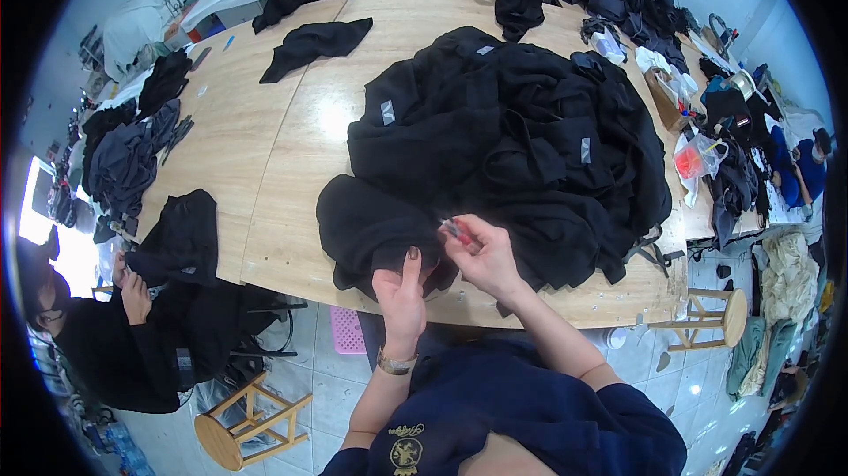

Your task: Trimming loose threads or tags from black garments using small snips.

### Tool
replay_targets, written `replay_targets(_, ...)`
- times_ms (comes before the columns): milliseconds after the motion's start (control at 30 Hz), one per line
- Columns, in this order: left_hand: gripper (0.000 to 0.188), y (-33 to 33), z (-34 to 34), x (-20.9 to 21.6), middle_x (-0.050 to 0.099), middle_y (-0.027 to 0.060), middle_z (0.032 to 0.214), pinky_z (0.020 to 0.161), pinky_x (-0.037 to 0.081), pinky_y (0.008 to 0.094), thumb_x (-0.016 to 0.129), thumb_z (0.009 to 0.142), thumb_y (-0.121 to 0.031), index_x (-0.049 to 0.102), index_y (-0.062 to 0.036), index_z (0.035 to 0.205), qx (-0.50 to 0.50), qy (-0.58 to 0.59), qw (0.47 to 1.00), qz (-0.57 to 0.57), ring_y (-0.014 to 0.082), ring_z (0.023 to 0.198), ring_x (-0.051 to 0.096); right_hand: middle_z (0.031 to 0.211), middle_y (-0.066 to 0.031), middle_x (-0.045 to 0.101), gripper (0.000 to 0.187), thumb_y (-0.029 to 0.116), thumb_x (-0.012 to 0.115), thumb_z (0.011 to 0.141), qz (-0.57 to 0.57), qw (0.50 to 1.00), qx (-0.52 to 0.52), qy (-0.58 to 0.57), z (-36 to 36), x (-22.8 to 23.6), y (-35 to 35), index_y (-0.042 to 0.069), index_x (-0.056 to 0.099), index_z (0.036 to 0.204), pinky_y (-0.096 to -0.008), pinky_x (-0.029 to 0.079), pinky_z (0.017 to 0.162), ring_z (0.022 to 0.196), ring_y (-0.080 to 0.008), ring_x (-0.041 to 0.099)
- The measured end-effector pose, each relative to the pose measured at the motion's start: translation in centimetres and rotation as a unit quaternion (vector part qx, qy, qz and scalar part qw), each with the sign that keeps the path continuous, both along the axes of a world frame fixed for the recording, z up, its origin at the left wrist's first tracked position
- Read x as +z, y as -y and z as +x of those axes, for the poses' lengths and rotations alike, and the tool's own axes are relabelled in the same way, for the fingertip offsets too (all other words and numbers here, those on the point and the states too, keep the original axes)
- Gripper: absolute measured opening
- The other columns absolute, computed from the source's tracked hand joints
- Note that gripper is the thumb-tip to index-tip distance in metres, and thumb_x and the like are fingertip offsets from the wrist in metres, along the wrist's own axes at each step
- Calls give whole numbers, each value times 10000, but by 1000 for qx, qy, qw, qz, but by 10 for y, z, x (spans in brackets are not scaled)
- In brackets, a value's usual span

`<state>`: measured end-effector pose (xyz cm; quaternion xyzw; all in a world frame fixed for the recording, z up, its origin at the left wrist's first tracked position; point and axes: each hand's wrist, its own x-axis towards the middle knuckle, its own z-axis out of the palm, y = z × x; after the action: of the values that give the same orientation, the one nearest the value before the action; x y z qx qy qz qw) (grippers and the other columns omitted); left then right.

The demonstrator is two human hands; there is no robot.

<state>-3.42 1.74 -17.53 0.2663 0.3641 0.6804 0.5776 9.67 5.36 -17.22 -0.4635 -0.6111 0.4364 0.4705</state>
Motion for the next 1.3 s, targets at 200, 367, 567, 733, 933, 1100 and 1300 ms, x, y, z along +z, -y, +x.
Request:
replay_targets(200,171,-1,-3,-3,614,109,1041,787,545,378,475,948,-101,562,6,1049,-32,30,999,-8,190,922,617,677,-27,599,203,-17,619,736,137,988,-28,61,0,1,1,3,619,938,-204,409,490,534,-67,530)
replay_targets(367,163,2,-6,-19,629,115,994,784,549,385,474,948,-97,569,13,1023,-26,-23,999,15,191,874,634,669,-79,609,270,-14,646,669,332,921,-24,202,1,3,-3,29,614,934,-265,441,470,519,-177,593)
replay_targets(567,209,-4,-6,14,616,141,1039,846,522,424,497,939,-136,577,33,1030,-84,140,985,-52,215,966,602,572,-30,526,151,41,651,760,51,992,-119,8,0,-10,-1,-11,574,879,-216,363,465,480,-68,449)
replay_targets(733,239,-3,-12,13,608,114,1069,891,493,432,477,950,-195,570,-5,1063,-102,211,969,-75,217,1024,571,568,-62,503,204,150,687,779,51,996,-65,37,6,-5,6,1,548,785,-255,353,443,447,-128,444)
replay_targets(933,221,-3,-11,9,610,108,1061,905,467,425,480,950,-190,583,-12,1033,-89,214,970,-69,204,1012,563,629,-91,525,272,255,701,764,177,966,-62,180,11,-8,9,36,541,738,-310,391,443,498,-253,526)
replay_targets(1100,220,-2,-9,8,620,109,1034,887,472,404,489,947,-188,590,-5,1017,-82,198,975,-64,205,997,570,629,-93,540,260,237,728,731,219,951,-51,214,9,-5,6,35,565,721,-311,409,452,499,-259,544)
replay_targets(1300,186,-1,-9,8,631,103,1026,914,471,427,491,947,-187,596,-40,989,-83,158,983,-51,199,996,588,643,-82,557,262,246,736,718,224,944,-43,239,10,-3,4,40,574,726,-312,411,454,502,-243,552)
